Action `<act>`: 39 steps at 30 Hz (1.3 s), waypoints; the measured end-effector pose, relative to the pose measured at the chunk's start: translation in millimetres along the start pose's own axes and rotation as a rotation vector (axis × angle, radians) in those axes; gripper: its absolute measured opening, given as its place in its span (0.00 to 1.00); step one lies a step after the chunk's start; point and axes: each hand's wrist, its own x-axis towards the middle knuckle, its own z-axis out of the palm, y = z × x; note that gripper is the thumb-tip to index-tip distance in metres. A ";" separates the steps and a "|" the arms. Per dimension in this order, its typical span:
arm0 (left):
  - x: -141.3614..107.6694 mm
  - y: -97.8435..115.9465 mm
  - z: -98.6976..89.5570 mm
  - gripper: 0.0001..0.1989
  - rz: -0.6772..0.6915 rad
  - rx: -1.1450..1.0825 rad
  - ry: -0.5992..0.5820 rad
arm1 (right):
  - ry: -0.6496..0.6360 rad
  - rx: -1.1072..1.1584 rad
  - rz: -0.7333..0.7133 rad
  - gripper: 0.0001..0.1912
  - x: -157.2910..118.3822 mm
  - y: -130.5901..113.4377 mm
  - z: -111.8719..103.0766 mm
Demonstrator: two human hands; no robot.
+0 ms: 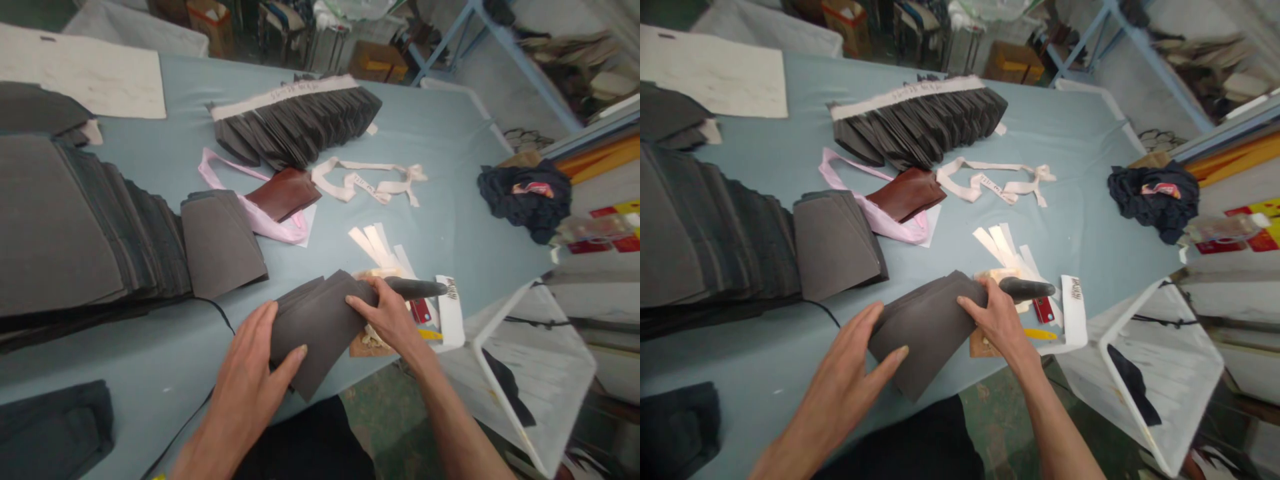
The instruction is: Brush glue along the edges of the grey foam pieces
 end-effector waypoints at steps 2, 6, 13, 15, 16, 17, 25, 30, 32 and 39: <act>24.9 4.3 -0.7 0.40 0.004 0.039 -0.101 | 0.064 -0.062 -0.005 0.27 -1.4 0.6 7.9; 62.0 13.8 1.7 0.46 -0.075 0.086 -0.343 | 0.214 -0.120 -0.096 0.29 -13.5 -8.8 16.4; 101.3 2.1 11.4 0.55 -0.180 0.082 -0.503 | 0.264 0.365 0.257 0.27 -88.0 -3.4 43.5; 114.1 -7.5 17.9 0.50 -0.199 0.118 -0.491 | 0.162 0.590 0.487 0.36 -105.4 7.2 62.0; 120.1 -12.7 22.0 0.47 -0.200 0.144 -0.482 | 0.134 0.684 0.594 0.40 -111.0 11.6 71.1; 125.5 -17.9 26.4 0.43 -0.196 0.170 -0.471 | 0.126 0.760 0.671 0.43 -114.4 14.5 79.2; 137.0 -46.1 54.1 0.26 -0.083 0.305 -0.429 | 0.021 1.019 0.644 0.47 -98.4 1.7 103.2; 131.2 -53.1 64.5 0.24 -0.056 0.330 -0.404 | 0.153 1.080 0.569 0.56 -89.5 1.3 121.0; 129.8 -55.1 66.0 0.23 -0.055 0.321 -0.386 | 0.151 1.105 0.575 0.59 -89.3 2.8 127.5; 118.4 -59.7 65.3 0.25 -0.092 0.233 -0.329 | 0.137 1.114 0.530 0.54 -91.9 16.0 137.8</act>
